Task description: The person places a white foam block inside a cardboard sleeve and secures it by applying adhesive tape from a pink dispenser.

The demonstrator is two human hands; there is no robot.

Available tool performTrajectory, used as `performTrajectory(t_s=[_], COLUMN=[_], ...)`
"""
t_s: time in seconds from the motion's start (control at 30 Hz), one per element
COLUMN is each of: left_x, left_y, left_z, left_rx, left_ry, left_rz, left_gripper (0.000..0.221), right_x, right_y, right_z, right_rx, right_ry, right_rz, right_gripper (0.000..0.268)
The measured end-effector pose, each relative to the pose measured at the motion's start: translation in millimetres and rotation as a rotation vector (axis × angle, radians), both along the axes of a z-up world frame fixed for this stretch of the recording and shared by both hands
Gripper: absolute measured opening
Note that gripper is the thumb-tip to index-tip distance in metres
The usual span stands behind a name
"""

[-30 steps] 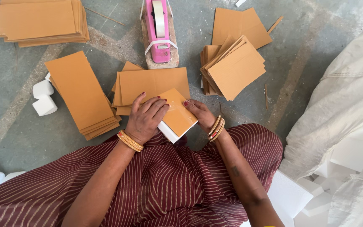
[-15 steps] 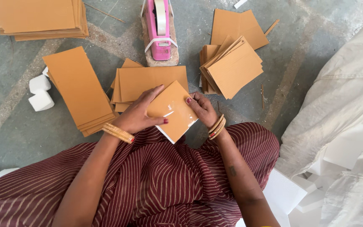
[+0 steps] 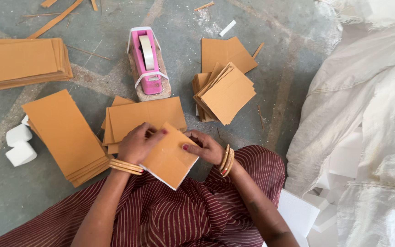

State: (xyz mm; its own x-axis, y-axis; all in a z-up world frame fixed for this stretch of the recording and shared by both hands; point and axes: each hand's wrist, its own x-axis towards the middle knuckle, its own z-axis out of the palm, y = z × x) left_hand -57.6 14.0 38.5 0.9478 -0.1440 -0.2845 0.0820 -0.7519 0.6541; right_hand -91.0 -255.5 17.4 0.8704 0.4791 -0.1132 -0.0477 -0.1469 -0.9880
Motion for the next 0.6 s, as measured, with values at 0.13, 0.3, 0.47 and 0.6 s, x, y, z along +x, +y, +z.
performTrajectory(t_s=[0.13,0.3,0.47,0.6], left_x=[3,6,-1,-1], left_y=[37,60,58,48], left_z=[-37,-81,-97,-95], left_rx=[-0.134,-0.153,-0.084,-0.002], left_ry=[0.129,0.207,0.236,0.273], left_rz=[0.109,0.156,0.113,0.141], left_gripper=[0.063,0.058,0.052,0.05], right_x=[-5,67,200,164], right_y=[-17,-2,-99,-173], right_z=[0,101,230,202], right_rx=[-0.246,-0.59,-0.98,-1.321], right_ry=[0.008,-0.018,-0.846,-1.182], right_rz=[0.218,0.423,-0.413,-0.861], right_gripper=[0.059,0.064,0.063,0.062])
